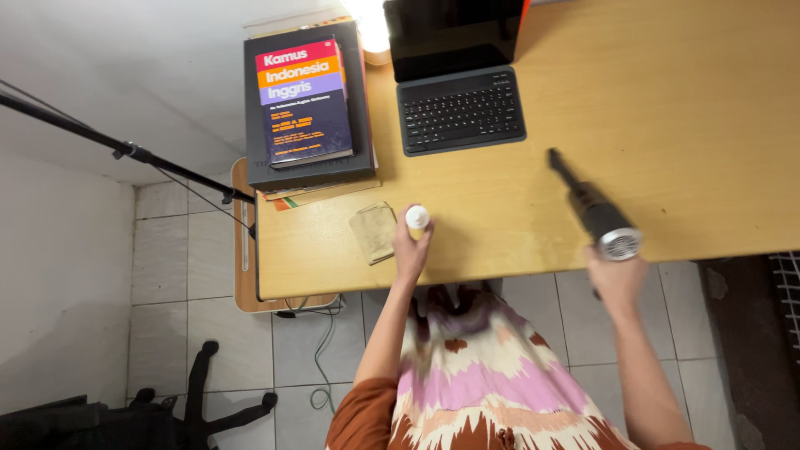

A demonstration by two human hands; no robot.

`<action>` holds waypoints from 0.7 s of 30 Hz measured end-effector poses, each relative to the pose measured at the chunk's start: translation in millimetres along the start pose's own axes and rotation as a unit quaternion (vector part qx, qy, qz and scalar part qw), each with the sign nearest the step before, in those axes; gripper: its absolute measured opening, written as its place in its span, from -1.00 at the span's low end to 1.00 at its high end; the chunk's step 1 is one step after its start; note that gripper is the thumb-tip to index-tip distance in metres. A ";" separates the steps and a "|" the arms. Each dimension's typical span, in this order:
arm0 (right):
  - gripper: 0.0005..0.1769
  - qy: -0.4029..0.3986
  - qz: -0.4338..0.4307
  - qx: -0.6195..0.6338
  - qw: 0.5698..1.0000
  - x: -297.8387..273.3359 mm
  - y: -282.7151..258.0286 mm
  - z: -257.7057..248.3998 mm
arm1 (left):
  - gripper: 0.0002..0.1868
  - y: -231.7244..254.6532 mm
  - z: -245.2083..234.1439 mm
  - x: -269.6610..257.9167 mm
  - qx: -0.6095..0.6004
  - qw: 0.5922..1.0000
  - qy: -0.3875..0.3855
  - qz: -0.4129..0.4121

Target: The person uses a handheld vacuum to clean the surface of a wooden desk, moving around a laptop, books, and a lamp. They then wipe the desk with a cloth and spray bottle.

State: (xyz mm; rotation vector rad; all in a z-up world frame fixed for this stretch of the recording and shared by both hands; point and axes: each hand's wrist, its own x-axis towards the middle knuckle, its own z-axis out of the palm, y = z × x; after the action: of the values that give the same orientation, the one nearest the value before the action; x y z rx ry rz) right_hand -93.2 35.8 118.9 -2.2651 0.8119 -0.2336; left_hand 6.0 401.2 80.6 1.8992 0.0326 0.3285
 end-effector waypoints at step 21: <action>-0.75 0.026 0.049 0.032 0.998 3.4 63.5 -46.4 | -0.57 1.3 -30.0 14.6 -0.001 1.000 -0.016 -0.005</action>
State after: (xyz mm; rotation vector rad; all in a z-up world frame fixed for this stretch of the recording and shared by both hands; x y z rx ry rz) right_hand -139.1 -27.5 109.6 -2.1608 0.9260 -0.2697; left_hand 12.6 430.9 94.3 1.9018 0.0199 0.2918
